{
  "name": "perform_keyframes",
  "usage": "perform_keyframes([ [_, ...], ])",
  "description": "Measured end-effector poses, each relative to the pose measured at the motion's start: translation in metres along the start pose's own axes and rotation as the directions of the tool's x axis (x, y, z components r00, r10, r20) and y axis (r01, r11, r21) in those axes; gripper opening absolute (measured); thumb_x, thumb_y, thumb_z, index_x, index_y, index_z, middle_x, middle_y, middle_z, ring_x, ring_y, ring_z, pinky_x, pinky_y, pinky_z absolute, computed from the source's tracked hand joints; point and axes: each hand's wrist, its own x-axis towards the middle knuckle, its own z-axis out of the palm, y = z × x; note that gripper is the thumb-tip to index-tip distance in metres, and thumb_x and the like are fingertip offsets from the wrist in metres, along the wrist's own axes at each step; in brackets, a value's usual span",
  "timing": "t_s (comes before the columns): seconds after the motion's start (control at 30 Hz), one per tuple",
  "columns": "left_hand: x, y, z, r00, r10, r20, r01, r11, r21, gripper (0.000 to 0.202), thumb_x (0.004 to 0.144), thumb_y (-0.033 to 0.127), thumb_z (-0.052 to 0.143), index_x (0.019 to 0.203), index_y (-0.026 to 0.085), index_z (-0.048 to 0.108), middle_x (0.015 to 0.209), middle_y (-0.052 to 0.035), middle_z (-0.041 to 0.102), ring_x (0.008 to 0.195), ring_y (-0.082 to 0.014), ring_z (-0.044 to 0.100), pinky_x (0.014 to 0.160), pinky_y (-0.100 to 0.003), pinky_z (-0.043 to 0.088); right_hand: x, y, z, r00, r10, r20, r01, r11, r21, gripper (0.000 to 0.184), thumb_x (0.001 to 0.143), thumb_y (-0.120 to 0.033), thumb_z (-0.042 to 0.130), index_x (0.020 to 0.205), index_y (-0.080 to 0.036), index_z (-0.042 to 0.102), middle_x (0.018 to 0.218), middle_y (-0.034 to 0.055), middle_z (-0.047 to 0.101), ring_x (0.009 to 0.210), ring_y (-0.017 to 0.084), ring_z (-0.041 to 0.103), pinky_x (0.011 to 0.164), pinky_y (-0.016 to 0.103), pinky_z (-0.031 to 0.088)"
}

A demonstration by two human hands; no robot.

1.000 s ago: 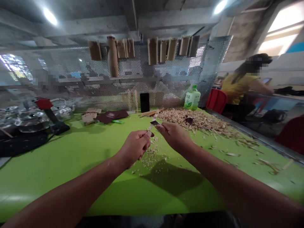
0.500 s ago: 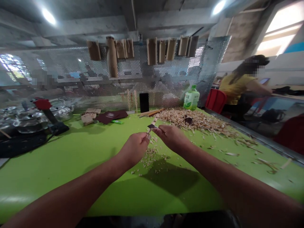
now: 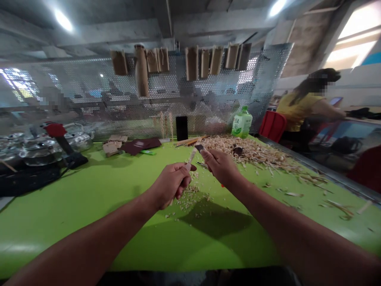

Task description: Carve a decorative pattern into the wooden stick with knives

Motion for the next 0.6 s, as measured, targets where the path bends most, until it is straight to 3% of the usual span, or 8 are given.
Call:
perform_keyframes([
  [0.2, -0.001, 0.001, -0.002, 1.000, 0.021, 0.002, -0.021, 0.994, -0.107, 0.030, 0.089, 0.039, 0.049, 0.103, 0.014, 0.057, 0.059, 0.0056, 0.047, 0.036, -0.0031, 0.028, 0.032, -0.016, 0.025, -0.006, -0.007, -0.004, 0.998, -0.065, 0.027, 0.067, 0.991, -0.114, 0.047, 0.092, -0.056, 0.034, 0.062, -0.021, 0.042, 0.054, -0.0007, 0.047, 0.050, 0.011, 0.038, 0.050, 0.027, 0.022],
  [0.6, -0.008, 0.006, 0.002, 1.000, 0.016, -0.026, -0.017, 0.999, -0.029, 0.027, 0.089, 0.041, 0.049, 0.098, 0.016, 0.056, 0.056, 0.0065, 0.046, 0.035, -0.0034, 0.029, 0.031, -0.016, 0.025, -0.009, -0.013, -0.005, 0.994, -0.107, 0.028, 0.110, 0.939, -0.325, 0.043, 0.094, -0.050, 0.035, 0.063, -0.020, 0.039, 0.054, -0.0012, 0.042, 0.049, 0.011, 0.034, 0.050, 0.028, 0.017],
])
